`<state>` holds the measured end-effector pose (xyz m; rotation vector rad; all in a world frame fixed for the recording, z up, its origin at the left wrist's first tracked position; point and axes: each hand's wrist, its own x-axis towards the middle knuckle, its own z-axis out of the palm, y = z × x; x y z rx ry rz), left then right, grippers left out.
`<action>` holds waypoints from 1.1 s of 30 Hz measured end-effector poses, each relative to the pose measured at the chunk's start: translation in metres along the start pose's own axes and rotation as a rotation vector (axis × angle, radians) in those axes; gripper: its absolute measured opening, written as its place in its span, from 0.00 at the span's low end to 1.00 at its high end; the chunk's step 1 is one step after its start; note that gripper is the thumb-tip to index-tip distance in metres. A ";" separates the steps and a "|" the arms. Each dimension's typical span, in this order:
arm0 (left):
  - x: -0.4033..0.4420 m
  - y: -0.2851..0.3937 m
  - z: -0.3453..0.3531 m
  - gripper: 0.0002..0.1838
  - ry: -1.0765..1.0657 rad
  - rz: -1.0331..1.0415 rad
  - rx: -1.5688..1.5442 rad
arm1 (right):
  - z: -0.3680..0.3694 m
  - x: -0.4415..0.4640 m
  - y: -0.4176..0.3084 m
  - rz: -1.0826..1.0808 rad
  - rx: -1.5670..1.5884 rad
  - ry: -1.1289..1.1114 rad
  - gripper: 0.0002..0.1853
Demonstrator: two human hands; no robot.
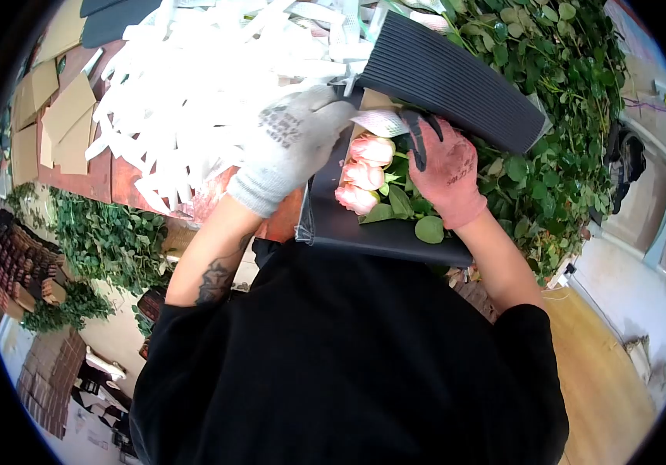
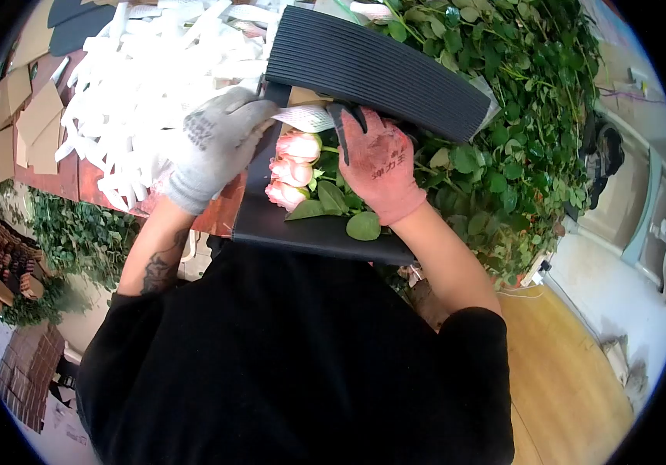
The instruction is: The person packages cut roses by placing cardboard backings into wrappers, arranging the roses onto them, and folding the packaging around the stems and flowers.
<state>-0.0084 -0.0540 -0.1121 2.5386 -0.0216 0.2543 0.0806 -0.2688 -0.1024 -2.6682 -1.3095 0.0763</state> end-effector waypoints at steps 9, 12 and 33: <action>-0.028 -0.008 -0.065 0.23 -0.075 -0.339 -0.171 | -0.003 -0.001 -0.002 0.007 -0.042 -0.009 0.22; -0.016 0.053 -0.066 0.25 -0.348 0.085 0.000 | -0.004 -0.001 -0.004 0.000 -0.032 -0.014 0.21; 0.011 0.056 -0.023 0.30 -0.462 0.047 -0.018 | -0.116 0.118 0.164 0.144 0.137 0.353 0.13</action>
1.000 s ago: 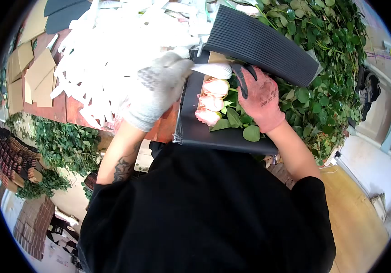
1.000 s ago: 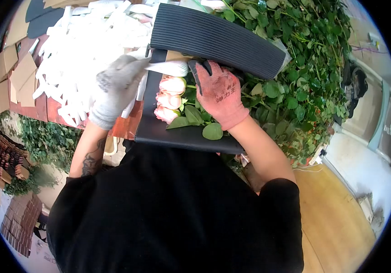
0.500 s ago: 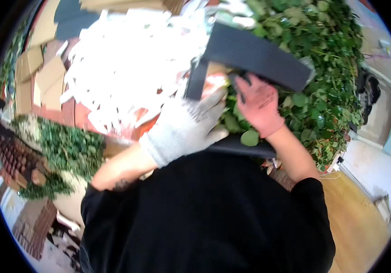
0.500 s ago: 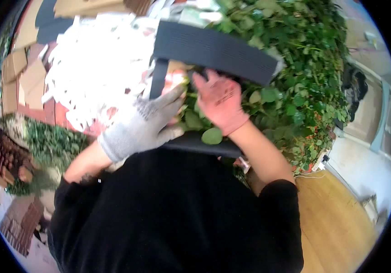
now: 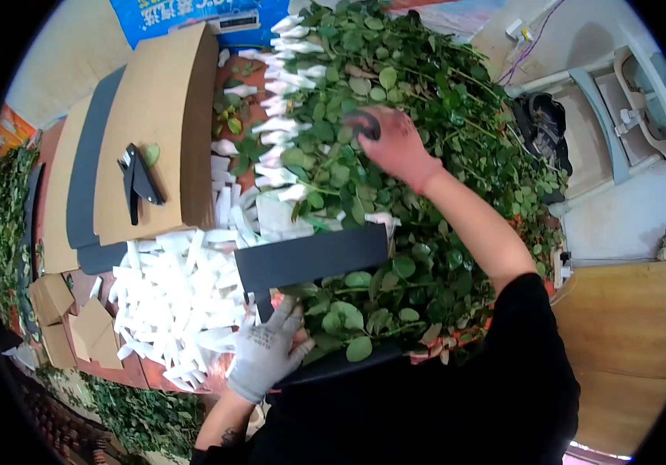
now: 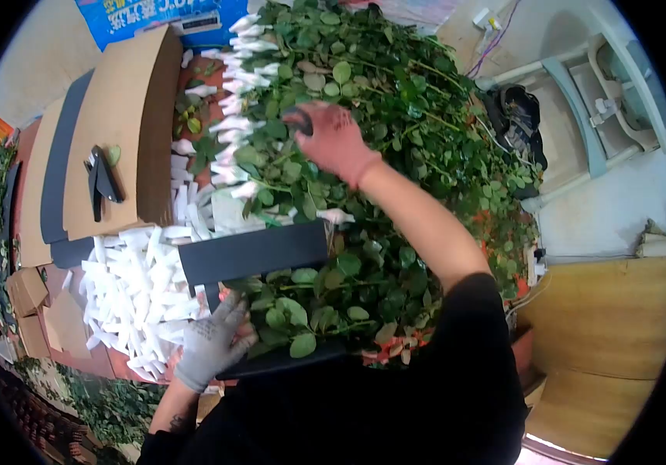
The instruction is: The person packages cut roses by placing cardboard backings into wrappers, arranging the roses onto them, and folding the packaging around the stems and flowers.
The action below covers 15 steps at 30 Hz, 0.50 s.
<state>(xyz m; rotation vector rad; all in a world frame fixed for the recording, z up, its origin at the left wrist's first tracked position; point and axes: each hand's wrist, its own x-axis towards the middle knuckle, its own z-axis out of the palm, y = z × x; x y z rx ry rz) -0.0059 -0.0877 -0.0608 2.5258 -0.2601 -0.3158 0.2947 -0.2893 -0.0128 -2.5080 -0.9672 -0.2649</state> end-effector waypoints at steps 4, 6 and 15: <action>-0.002 0.001 -0.005 0.30 -0.022 -0.002 0.065 | 0.069 0.069 0.064 -0.019 -0.191 -0.017 0.12; 0.001 0.004 -0.006 0.30 -0.009 0.003 0.020 | 0.100 0.096 0.077 -0.084 -0.255 0.025 0.12; 0.000 0.006 0.000 0.31 -0.065 -0.051 0.002 | 0.101 0.107 0.056 0.125 -0.539 -0.449 0.15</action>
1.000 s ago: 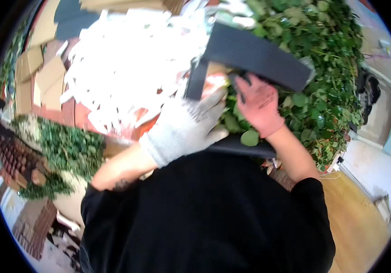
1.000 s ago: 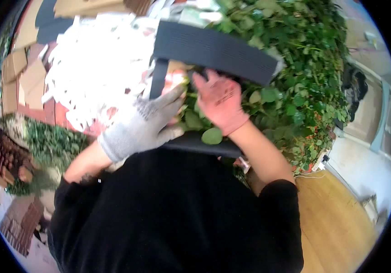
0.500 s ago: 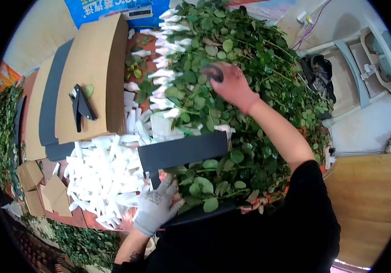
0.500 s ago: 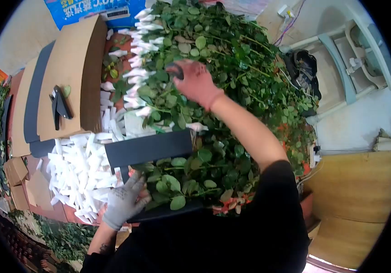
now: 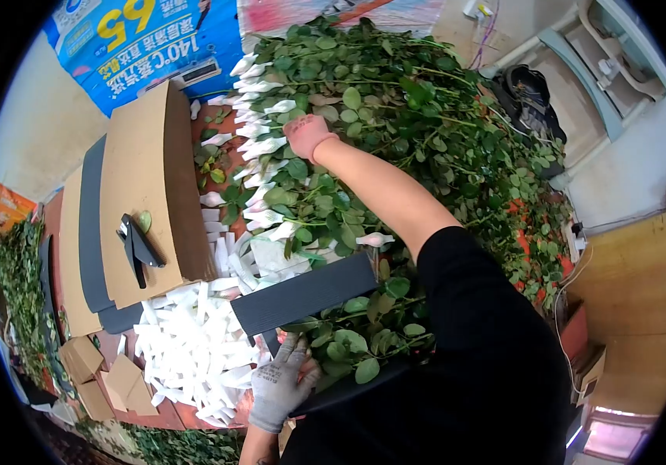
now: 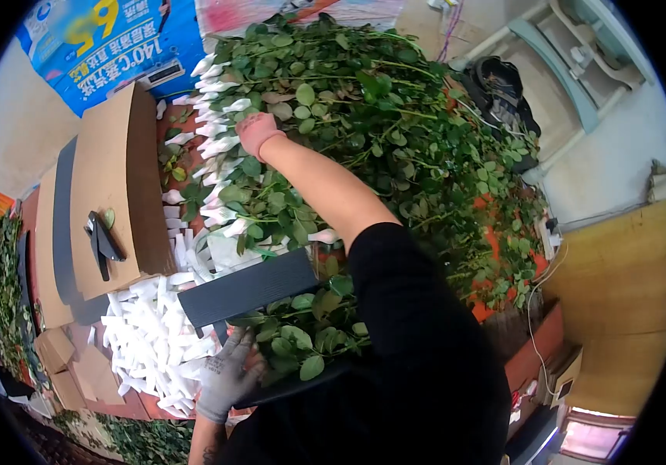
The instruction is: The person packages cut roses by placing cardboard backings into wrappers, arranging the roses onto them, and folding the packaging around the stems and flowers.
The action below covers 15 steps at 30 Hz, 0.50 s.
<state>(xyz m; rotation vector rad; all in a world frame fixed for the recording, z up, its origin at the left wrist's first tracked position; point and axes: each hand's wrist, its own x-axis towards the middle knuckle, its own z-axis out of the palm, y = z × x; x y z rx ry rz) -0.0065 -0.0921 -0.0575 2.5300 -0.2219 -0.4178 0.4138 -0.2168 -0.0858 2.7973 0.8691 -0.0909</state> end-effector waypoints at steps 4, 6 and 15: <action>-0.001 0.003 -0.006 0.31 -0.026 -0.001 -0.024 | 0.014 -0.044 0.025 -0.127 -0.009 0.543 0.10; 0.001 0.006 -0.012 0.31 -0.072 -0.049 -0.071 | -0.045 -0.084 0.038 0.014 0.008 0.604 0.07; -0.002 -0.001 -0.006 0.32 -0.020 -0.013 -0.097 | -0.033 -0.105 0.015 -0.148 0.280 0.189 0.13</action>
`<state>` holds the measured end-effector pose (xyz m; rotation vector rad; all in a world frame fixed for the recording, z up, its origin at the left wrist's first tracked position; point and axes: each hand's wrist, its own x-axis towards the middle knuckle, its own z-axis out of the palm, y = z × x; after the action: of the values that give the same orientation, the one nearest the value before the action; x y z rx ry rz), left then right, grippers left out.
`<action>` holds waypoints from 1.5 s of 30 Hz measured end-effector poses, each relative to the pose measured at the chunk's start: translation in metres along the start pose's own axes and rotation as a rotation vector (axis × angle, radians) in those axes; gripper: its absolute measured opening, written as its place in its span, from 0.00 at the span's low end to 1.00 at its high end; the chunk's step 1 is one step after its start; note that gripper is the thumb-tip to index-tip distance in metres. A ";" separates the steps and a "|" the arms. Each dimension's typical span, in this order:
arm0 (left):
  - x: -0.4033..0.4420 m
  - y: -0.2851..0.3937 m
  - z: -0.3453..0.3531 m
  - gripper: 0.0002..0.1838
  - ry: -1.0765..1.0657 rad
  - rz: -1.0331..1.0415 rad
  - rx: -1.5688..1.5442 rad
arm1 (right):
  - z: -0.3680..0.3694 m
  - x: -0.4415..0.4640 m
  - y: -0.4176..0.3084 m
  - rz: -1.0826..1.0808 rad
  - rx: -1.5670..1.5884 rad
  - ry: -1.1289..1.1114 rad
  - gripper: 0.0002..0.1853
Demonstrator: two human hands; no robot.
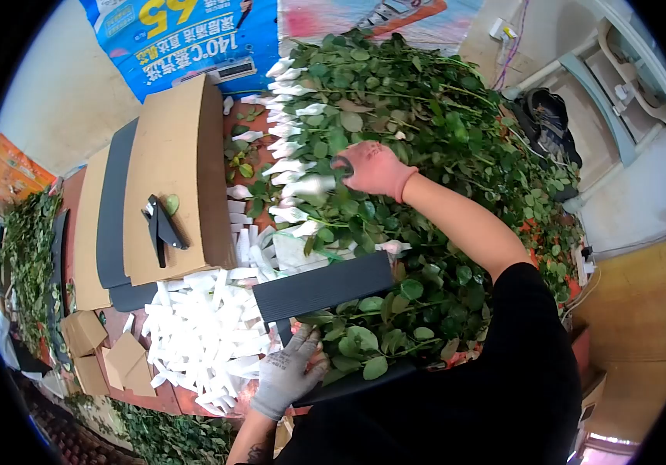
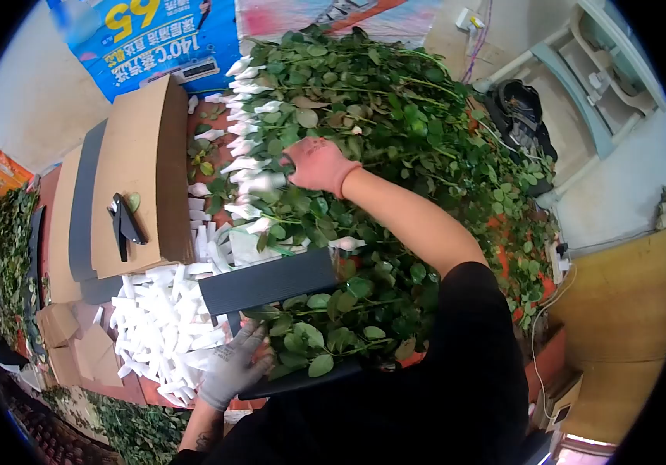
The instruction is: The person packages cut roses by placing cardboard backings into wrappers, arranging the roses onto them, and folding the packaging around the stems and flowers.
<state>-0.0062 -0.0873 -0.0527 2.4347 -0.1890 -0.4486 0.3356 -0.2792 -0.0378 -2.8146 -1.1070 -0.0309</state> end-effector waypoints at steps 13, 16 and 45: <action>0.001 0.001 0.007 0.31 0.008 -0.016 0.026 | 0.049 0.122 0.065 0.276 -0.338 -0.226 0.27; 0.000 0.000 0.004 0.32 0.023 0.028 0.093 | 0.006 0.063 0.038 -0.026 -0.490 -0.200 0.18; -0.002 0.000 0.005 0.31 0.020 -0.024 -0.019 | 0.013 0.053 -0.019 -0.262 -0.502 -0.453 0.17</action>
<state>-0.0101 -0.0893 -0.0556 2.4241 -0.1470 -0.4348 0.3610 -0.2282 -0.0459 -3.1732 -1.7823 0.3750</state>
